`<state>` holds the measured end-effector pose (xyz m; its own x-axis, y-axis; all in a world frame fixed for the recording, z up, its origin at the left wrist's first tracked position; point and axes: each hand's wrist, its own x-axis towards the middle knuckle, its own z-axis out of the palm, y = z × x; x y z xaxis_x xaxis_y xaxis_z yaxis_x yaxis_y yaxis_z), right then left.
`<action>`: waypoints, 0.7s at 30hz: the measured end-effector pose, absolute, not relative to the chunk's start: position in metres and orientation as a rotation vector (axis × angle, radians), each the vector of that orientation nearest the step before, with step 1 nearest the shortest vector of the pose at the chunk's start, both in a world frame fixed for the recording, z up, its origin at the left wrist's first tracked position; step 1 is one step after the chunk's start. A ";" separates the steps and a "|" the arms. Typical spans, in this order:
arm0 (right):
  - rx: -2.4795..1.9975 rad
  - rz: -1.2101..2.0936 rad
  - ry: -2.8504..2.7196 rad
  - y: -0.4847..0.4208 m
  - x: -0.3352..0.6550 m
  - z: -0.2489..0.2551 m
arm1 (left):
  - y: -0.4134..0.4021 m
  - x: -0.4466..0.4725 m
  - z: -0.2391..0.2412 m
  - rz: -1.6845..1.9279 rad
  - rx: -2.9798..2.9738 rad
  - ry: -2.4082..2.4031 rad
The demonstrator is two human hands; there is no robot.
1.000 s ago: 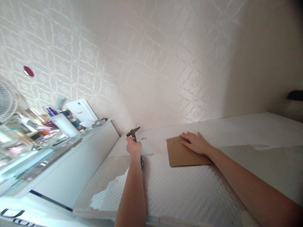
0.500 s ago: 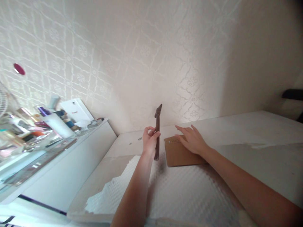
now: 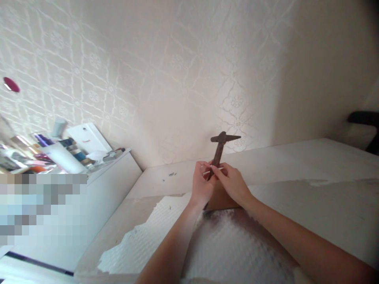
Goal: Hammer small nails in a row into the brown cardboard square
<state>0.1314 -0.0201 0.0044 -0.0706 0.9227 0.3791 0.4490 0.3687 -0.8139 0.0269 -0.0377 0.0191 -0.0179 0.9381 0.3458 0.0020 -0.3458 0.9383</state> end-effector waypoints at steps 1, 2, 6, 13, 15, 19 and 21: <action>-1.214 0.674 -1.654 -0.021 0.130 0.005 | -0.039 0.028 0.019 1.484 1.461 1.010; -1.202 0.705 -1.625 -0.022 0.129 0.005 | -0.039 0.029 0.018 1.483 1.471 0.992; -1.185 0.748 -1.490 -0.021 0.127 0.002 | -0.042 0.030 0.019 1.407 1.509 0.933; -1.184 0.706 -1.511 -0.015 0.137 0.005 | -0.038 0.015 0.028 1.393 1.502 0.970; -1.159 0.684 -1.525 -0.016 0.141 0.011 | -0.032 0.007 0.028 1.455 1.487 1.071; -1.220 0.442 -1.629 -0.019 0.153 0.024 | -0.016 -0.010 0.019 1.484 1.478 1.306; -1.296 0.228 -1.692 -0.019 0.160 0.028 | -0.010 -0.018 0.013 1.402 1.495 1.420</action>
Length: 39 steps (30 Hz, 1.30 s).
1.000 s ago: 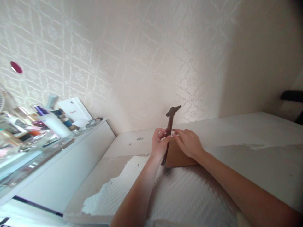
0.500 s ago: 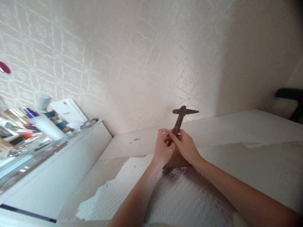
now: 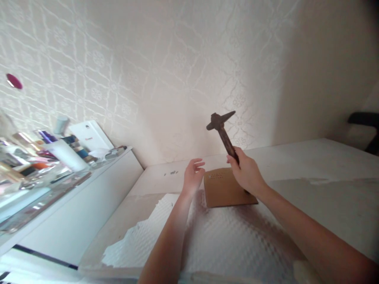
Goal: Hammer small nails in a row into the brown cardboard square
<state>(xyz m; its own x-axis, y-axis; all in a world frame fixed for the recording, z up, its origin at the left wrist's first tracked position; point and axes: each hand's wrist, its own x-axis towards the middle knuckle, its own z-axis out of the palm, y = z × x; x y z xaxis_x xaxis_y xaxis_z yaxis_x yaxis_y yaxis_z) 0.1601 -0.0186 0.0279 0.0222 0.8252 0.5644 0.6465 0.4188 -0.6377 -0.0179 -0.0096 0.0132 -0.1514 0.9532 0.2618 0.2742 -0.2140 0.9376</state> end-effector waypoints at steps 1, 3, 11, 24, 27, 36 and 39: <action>-1.317 0.134 -1.719 -0.018 0.164 0.029 | -0.007 -0.021 0.010 1.353 1.495 1.470; -1.301 0.037 -1.798 -0.016 0.171 0.031 | -0.005 -0.027 0.006 1.272 1.470 1.540; -1.216 0.035 -2.236 -0.007 0.193 0.027 | -0.007 -0.027 0.001 1.119 1.137 1.472; -1.296 0.136 -2.332 0.004 0.219 0.027 | -0.013 -0.018 0.003 1.056 1.030 1.283; -1.274 0.181 -2.338 0.000 0.218 0.031 | -0.009 -0.019 -0.002 1.070 1.013 1.295; -1.369 0.141 -2.361 -0.008 0.209 0.031 | -0.008 -0.018 -0.003 1.077 1.059 1.298; -1.357 0.129 -2.349 -0.009 0.208 0.031 | -0.008 -0.017 -0.004 1.081 1.069 1.311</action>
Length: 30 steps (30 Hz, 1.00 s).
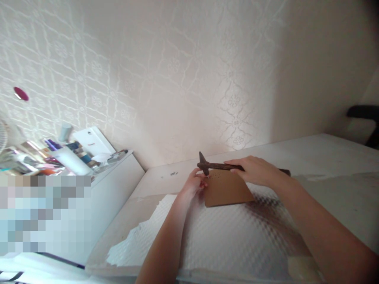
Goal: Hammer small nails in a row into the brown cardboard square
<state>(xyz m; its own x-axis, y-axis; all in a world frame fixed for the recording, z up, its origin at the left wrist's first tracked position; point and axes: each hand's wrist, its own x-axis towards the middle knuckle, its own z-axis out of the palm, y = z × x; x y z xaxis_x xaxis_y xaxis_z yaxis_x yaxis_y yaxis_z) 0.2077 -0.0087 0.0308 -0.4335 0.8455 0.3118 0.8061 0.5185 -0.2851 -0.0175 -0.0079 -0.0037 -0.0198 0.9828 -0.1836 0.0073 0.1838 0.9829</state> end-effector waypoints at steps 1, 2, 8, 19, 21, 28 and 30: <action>-1.360 0.124 -2.347 -0.009 0.207 0.031 | -0.008 -0.017 -0.004 1.083 1.074 1.313; -1.367 0.119 -2.348 -0.009 0.207 0.031 | -0.007 -0.017 -0.004 1.086 1.078 1.315; -1.392 0.101 -2.391 -0.009 0.206 0.032 | -0.006 -0.017 -0.006 1.084 1.080 1.318; -1.371 0.111 -2.353 -0.011 0.207 0.031 | -0.005 -0.018 -0.007 1.081 1.084 1.302; -1.376 0.113 -2.347 -0.011 0.207 0.031 | -0.006 -0.018 -0.007 1.084 1.086 1.308; -1.358 0.114 -2.321 -0.012 0.207 0.033 | -0.005 -0.018 -0.008 1.101 1.028 1.315; -1.348 0.114 -2.336 -0.012 0.206 0.034 | -0.004 -0.018 -0.008 1.098 1.034 1.318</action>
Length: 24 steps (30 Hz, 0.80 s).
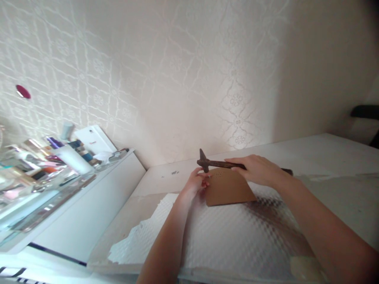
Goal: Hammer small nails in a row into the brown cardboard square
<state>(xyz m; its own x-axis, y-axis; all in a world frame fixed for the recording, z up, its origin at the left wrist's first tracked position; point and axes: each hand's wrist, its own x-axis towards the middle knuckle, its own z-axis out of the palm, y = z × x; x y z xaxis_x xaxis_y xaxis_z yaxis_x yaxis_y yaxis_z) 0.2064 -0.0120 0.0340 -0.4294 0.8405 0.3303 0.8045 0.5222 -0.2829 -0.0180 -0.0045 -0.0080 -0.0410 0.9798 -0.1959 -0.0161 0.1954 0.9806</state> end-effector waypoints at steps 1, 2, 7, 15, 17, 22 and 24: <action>-1.352 0.107 -2.347 -0.012 0.206 0.034 | -0.004 -0.018 -0.008 1.093 1.048 1.318; -1.360 0.097 -2.356 -0.012 0.206 0.034 | -0.004 -0.018 -0.008 1.090 1.063 1.319; -1.394 0.055 -2.351 -0.013 0.206 0.033 | -0.004 -0.018 -0.009 1.088 1.114 1.302; -1.389 0.071 -2.370 -0.011 0.207 0.032 | -0.006 -0.018 -0.007 1.089 1.123 1.291; -1.397 0.063 -2.371 -0.011 0.207 0.031 | -0.006 -0.018 -0.007 1.083 1.132 1.286; -1.391 0.080 -2.376 -0.012 0.207 0.033 | -0.005 -0.019 -0.008 1.084 1.127 1.286; -1.402 0.068 -2.385 -0.014 0.206 0.034 | -0.004 -0.019 -0.010 1.089 1.126 1.286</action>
